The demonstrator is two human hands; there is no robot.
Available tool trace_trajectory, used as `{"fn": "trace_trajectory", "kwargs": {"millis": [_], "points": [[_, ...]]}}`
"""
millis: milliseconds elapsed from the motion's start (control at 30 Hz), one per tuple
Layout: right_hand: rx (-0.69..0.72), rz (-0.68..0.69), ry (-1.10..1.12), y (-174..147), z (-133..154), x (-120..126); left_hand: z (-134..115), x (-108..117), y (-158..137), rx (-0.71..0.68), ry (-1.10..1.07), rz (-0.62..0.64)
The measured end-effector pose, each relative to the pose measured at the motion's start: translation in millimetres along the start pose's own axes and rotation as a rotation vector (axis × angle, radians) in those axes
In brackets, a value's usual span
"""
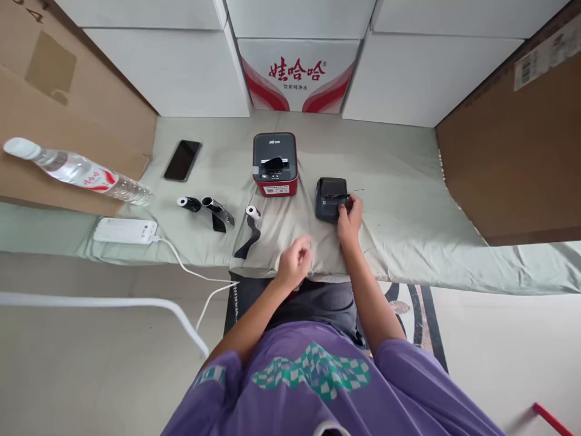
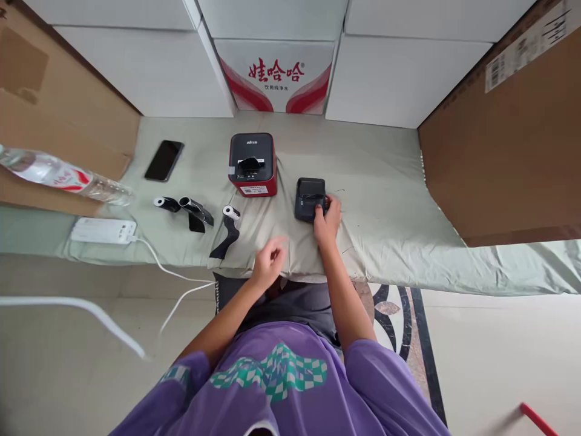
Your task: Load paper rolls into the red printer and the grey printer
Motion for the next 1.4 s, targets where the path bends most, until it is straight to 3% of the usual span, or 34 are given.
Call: {"fn": "trace_trajectory", "kwargs": {"millis": [133, 233, 533, 867, 1033, 1267, 1400], "points": [[0.000, 0.057, -0.116, 3.8, 6.2, -2.1, -7.4, -1.1, 102.6, 0.103, 0.116, -0.166], [0.003, 0.057, -0.151, 3.0, 8.0, -3.0, -7.7, -7.1, 133.0, 0.125, 0.257, -0.158], [-0.015, 0.084, -0.174, 2.2, 3.9, -4.3, -10.5, -7.2, 128.0, 0.200, 0.429, -0.108], [-0.042, 0.114, -0.224, 2.4, 8.2, -4.6, -3.9, -7.0, 126.7, 0.124, 0.370, -0.149], [-0.047, 0.108, -0.199, 2.6, 12.1, -4.0, -3.9, -2.0, 120.3, -0.031, 0.241, -0.196], [-0.028, 0.082, -0.171, 3.2, 13.9, -3.9, -11.3, 7.0, 166.2, -0.067, 0.119, -0.120], [-0.029, 0.085, -0.160, 3.2, 11.8, -4.3, -30.9, 16.7, 170.4, -0.035, 0.202, -0.158]]}}
Point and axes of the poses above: each hand's wrist, its own y-axis towards the middle knuckle, its own x-axis out of the back of the hand, z = x × y, the point moved 3 cm from there along y, towards the middle knuckle, and after that the axes turned 14 degrees about z, right-handed, at the moved point
